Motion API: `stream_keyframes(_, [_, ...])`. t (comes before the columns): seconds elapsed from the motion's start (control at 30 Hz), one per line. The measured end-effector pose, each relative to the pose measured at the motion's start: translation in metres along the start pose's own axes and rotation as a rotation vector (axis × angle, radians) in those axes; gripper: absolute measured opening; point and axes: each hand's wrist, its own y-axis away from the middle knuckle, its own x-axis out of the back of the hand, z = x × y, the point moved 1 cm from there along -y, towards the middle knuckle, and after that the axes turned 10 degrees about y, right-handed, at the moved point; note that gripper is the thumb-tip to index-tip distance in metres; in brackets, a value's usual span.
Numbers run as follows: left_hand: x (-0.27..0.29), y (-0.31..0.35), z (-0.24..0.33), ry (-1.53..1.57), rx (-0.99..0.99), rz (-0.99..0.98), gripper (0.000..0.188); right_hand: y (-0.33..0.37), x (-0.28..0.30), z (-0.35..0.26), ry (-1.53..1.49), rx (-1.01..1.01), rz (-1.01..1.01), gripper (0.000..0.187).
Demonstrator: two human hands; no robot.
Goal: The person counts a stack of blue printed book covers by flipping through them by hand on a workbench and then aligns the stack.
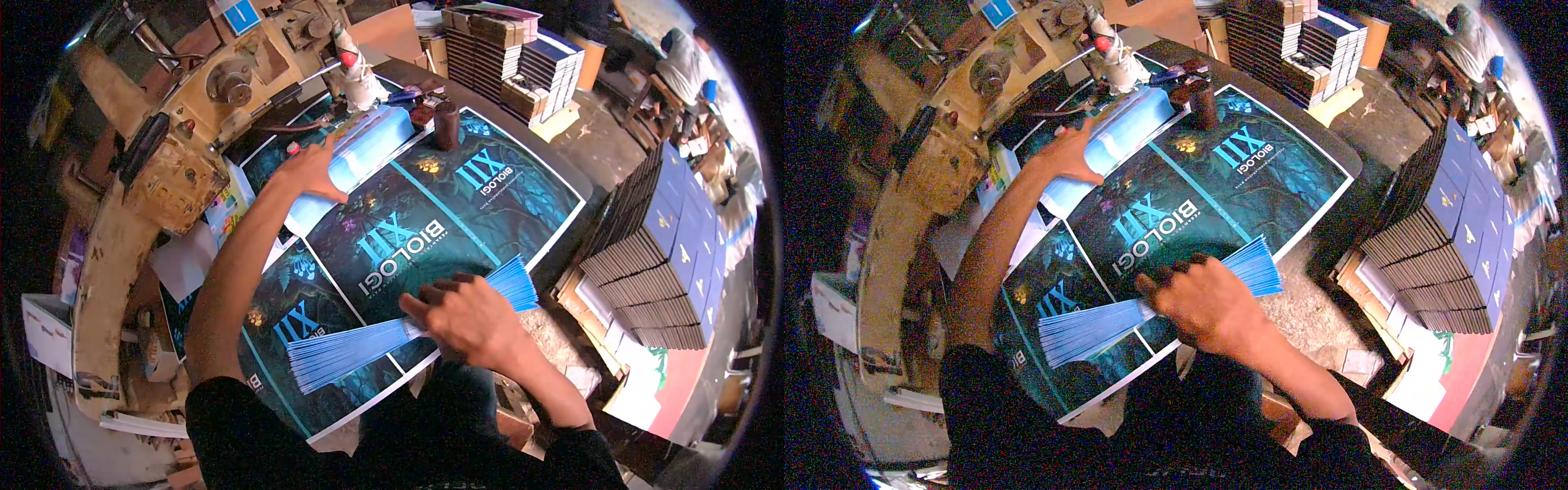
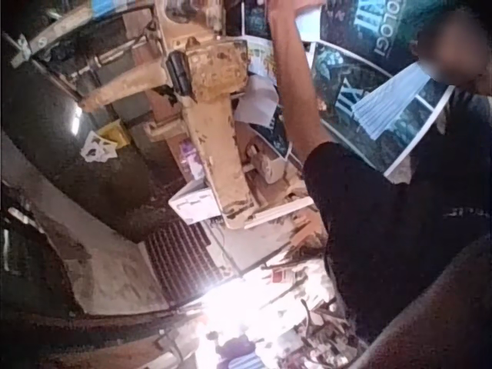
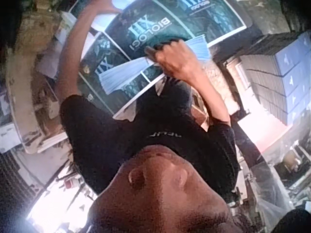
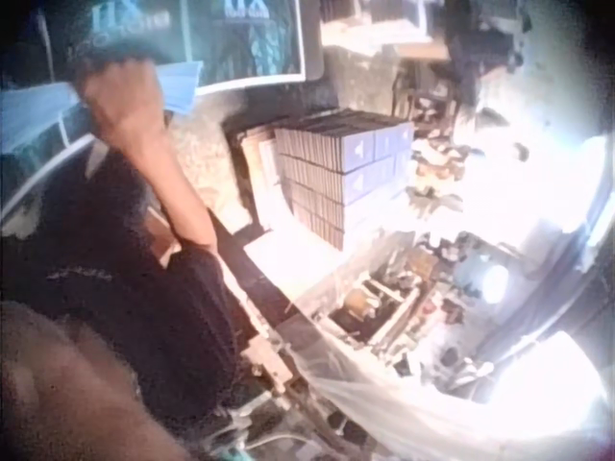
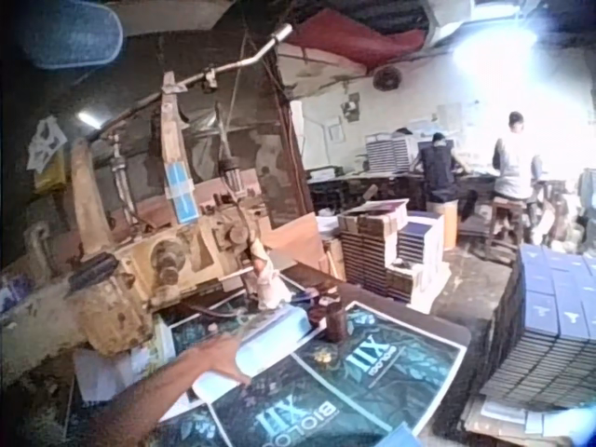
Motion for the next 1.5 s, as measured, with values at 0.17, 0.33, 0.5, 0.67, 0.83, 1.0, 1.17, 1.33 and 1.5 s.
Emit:
stream_keyframes(0.17, [-0.005,0.005,0.01,-0.11,-0.015,0.006,0.145,-0.005,0.007,-0.001,-0.04,0.011,-0.086,0.061])
stream_keyframes(0.33, [-0.006,0.003,0.016,-0.075,-0.004,0.022,0.143,-0.001,0.009,-0.001,-0.031,-0.002,-0.042,0.064])
stream_keyframes(0.5, [-0.016,0.003,0.009,0.008,-0.022,0.176,0.125,-0.001,0.002,0.001,-0.02,0.005,-0.046,0.063])
stream_keyframes(0.67, [0.019,-0.016,-0.034,0.071,0.057,0.381,0.097,0.0,-0.009,0.0,-0.03,0.022,0.203,0.042])
stream_keyframes(0.83, [0.021,-0.027,-0.055,0.073,0.182,0.385,0.083,-0.005,0.003,0.003,-0.06,0.018,-0.01,0.058])
stream_keyframes(1.0, [-0.016,-0.012,-0.024,-0.091,0.063,0.458,0.081,-0.001,0.008,0.002,-0.015,-0.019,-0.04,0.055])
stream_keyframes(1.17, [-0.004,-0.002,-0.028,0.027,-0.087,0.554,0.063,0.005,-0.001,-0.005,0.038,0.008,0.03,0.022])
stream_keyframes(1.33, [0.01,0.07,0.018,0.098,-0.297,0.589,0.055,0.043,-0.011,-0.006,0.071,-0.001,0.078,0.021])
stream_keyframes(1.5, [0.032,0.168,0.061,0.204,-0.215,0.602,0.06,0.098,0.014,0.012,-0.185,0.004,0.112,0.051])
